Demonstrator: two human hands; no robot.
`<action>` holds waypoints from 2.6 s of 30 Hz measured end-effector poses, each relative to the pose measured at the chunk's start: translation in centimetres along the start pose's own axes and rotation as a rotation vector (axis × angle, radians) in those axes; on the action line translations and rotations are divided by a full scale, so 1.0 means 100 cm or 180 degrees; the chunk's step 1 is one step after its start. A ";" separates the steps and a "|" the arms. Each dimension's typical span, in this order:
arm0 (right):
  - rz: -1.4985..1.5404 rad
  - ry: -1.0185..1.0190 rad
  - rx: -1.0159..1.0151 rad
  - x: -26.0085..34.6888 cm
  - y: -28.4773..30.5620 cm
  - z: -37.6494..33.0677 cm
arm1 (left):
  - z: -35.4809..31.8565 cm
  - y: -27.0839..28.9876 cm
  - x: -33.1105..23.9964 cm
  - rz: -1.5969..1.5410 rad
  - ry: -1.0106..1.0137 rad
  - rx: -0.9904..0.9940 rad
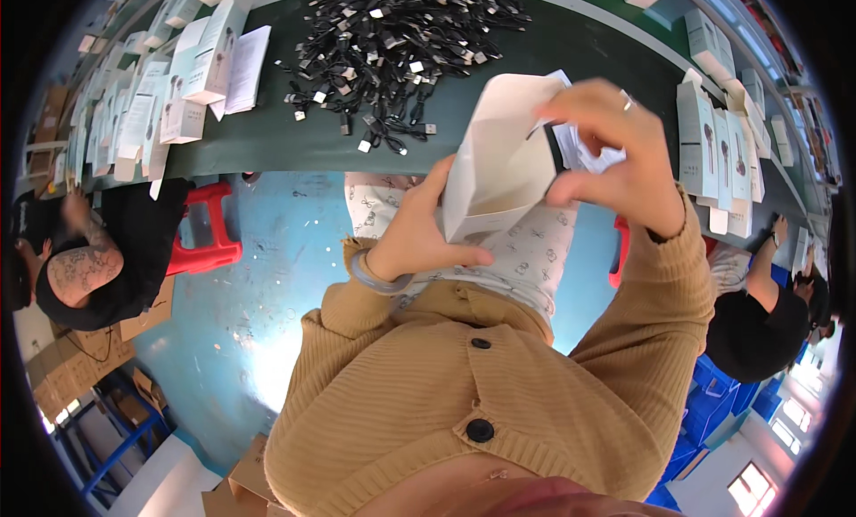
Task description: Packaging handheld electronic devices into individual boxes with instruction manuals.
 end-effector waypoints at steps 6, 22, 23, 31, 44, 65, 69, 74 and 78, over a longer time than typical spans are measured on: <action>-0.1797 -0.0347 -0.0044 -0.099 -0.064 0.052 | -0.033 0.023 0.027 -0.0205 0.0304 -0.0401; -0.0401 -0.0787 -0.0337 -0.015 0.002 0.047 | -0.034 0.047 0.013 0.0349 0.0135 -0.0743; -0.0709 -0.0632 0.0090 0.008 0.001 0.042 | -0.036 0.047 0.011 0.0359 0.0172 -0.0778; -0.1105 0.0329 0.0359 0.063 -0.020 -0.003 | -0.021 0.002 0.016 -0.0361 0.0280 -0.0233; -0.1919 -0.1733 -0.1512 -0.032 0.119 -0.112 | 0.077 -0.092 -0.067 0.1253 -0.1336 -0.0101; -0.3003 -0.1030 -0.0491 -0.089 0.059 -0.062 | -0.009 0.289 -0.145 0.5301 -0.1575 -0.3323; -0.2787 -0.0749 0.0180 -0.067 -0.069 0.007 | 0.056 0.353 -0.132 0.5646 -0.0659 -0.2976; -0.3063 -0.0795 0.0176 -0.097 -0.111 0.011 | 0.089 0.382 -0.100 0.5805 0.0778 -0.2501; -0.3122 -0.0561 -0.0187 -0.089 -0.112 0.009 | 0.062 0.376 -0.104 0.5280 -0.0399 -0.2675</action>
Point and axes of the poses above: each hand's wrist, its own z-axis towards the middle knuckle, its own y-axis out of the back of the hand, x = y × z, the point moved 8 cm from there along z, towards the middle knuckle, and after that the axes turned 4 degrees about -z, right-handed, at the moved point
